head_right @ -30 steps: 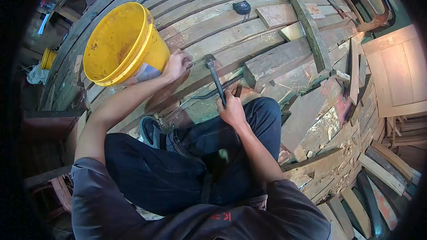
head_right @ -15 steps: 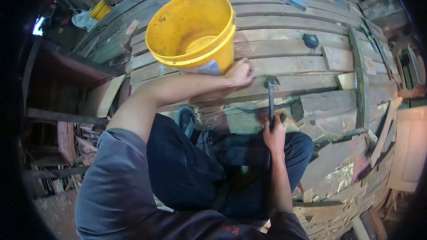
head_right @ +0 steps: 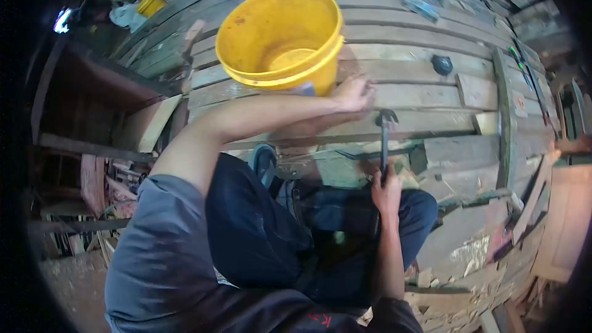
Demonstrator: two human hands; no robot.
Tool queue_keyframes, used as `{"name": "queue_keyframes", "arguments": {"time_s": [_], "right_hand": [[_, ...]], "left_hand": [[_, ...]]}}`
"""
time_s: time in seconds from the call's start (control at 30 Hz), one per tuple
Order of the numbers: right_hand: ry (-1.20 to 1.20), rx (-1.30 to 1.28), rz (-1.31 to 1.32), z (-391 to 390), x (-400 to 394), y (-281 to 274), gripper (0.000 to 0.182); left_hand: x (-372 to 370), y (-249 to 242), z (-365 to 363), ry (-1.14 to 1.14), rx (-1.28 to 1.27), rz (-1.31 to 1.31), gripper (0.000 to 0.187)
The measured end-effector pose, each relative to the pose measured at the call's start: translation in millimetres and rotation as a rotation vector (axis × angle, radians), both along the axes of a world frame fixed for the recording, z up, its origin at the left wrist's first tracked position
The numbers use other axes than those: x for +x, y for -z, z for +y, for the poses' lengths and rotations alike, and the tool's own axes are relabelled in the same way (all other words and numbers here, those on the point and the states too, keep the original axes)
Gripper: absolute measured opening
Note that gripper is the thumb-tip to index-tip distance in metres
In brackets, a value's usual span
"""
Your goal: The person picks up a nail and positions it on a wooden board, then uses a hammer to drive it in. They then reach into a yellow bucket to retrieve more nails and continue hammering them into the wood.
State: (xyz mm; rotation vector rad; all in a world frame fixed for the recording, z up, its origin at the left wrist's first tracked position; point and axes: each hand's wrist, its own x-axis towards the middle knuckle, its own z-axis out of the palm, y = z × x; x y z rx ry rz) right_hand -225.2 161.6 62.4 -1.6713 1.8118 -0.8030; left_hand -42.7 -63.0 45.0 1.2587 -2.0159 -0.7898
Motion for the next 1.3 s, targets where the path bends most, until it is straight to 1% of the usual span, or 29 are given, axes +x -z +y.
{"name": "queue_keyframes", "arguments": {"time_s": [0.03,0.07,0.1,0.13,0.17,0.23,0.3,0.33,0.37,0.4,0.43,0.5,0.53,0.63,0.7,0.77,0.83,0.87,0.93,0.97,1.07,1.17,1.27,1.3], "right_hand": [[0.006,0.043,-0.082,-0.6,-3.7,10.0,0.025],[0.039,0.078,-0.062,-0.8,0.6,-0.1,0.024],[0.038,-0.024,-0.061,0.4,1.4,0.1,0.024],[0.043,0.144,-0.100,-2.3,2.6,-13.3,0.024],[0.048,0.211,-0.001,-3.2,-0.5,-8.4,0.024],[0.061,0.289,-0.007,-5.3,1.7,-17.9,0.025],[0.010,0.055,-0.064,-2.3,-0.5,-5.0,0.028],[0.020,0.096,-0.075,-1.4,0.8,-9.6,0.029],[0.020,0.126,-0.116,-1.9,0.2,-9.0,0.027],[0.008,0.108,-0.095,-1.9,-3.3,-0.2,0.025],[0.001,0.089,-0.072,-2.7,-3.9,4.0,0.023],[0.002,0.119,-0.056,-3.4,-5.4,4.6,0.021],[-0.015,0.050,-0.052,-3.2,-3.6,0.8,0.020],[0.006,0.077,-0.137,-2.8,-1.4,-2.3,0.020],[-0.003,0.066,-0.103,-3.0,-2.0,1.6,0.020],[-0.012,0.034,-0.066,-3.0,-2.3,-0.2,0.020],[-0.009,0.060,-0.074,-2.8,-0.2,-5.8,0.019],[-0.006,0.074,-0.077,-2.8,-0.2,-7.5,0.019],[-0.014,0.043,-0.056,-1.8,-3.0,1.0,0.020],[-0.018,0.026,-0.046,-2.0,-4.3,4.3,0.020],[0.004,0.088,-0.080,-2.8,-0.6,-4.8,0.022],[-0.013,0.085,-0.055,-2.4,-2.4,-2.7,0.023],[-0.023,0.005,-0.013,-1.8,-5.6,9.5,0.024],[-0.024,0.013,-0.020,-2.3,-3.7,7.9,0.025]], "left_hand": [[4.6,0.9,6.8,0.068,0.060,0.011,0.032],[10.3,3.5,12.6,0.109,-0.044,-0.057,0.025],[14.7,6.4,18.5,0.154,-0.150,-0.116,0.019],[17.4,11.3,20.8,0.228,-0.165,-0.141,0.013],[24.5,12.2,27.1,0.309,-0.114,-0.155,0.013],[31.4,5.4,42.7,0.313,-0.020,-0.177,0.017],[37.7,-1.2,55.9,0.330,-0.048,-0.248,0.024],[42.2,-5.0,57.6,0.378,-0.013,-0.290,0.031],[45.1,-9.0,59.6,0.403,0.030,-0.347,0.034],[47.5,-0.6,58.7,0.425,-0.046,-0.281,0.035],[50.1,-5.4,61.0,0.434,-0.038,-0.302,0.031],[51.1,4.3,56.3,0.458,-0.093,-0.330,0.026],[49.6,7.0,54.5,0.457,-0.075,-0.339,0.025],[49.3,6.6,51.9,0.438,-0.028,-0.355,0.024],[48.9,7.0,53.1,0.409,-0.010,-0.352,0.023],[50.1,11.1,54.2,0.354,-0.027,-0.368,0.023],[50.3,13.1,55.1,0.329,-0.051,-0.395,0.022],[50.9,14.6,54.9,0.325,-0.075,-0.368,0.021],[51.7,14.8,57.0,0.322,-0.119,-0.311,0.018],[50.9,14.5,56.4,0.325,-0.116,-0.329,0.016],[49.7,13.8,55.5,0.320,-0.111,-0.361,0.012],[49.5,17.4,56.0,0.310,-0.115,-0.347,0.011],[52.0,11.2,56.7,0.332,-0.117,-0.353,0.012],[52.1,9.7,58.6,0.334,-0.119,-0.361,0.012]]}}
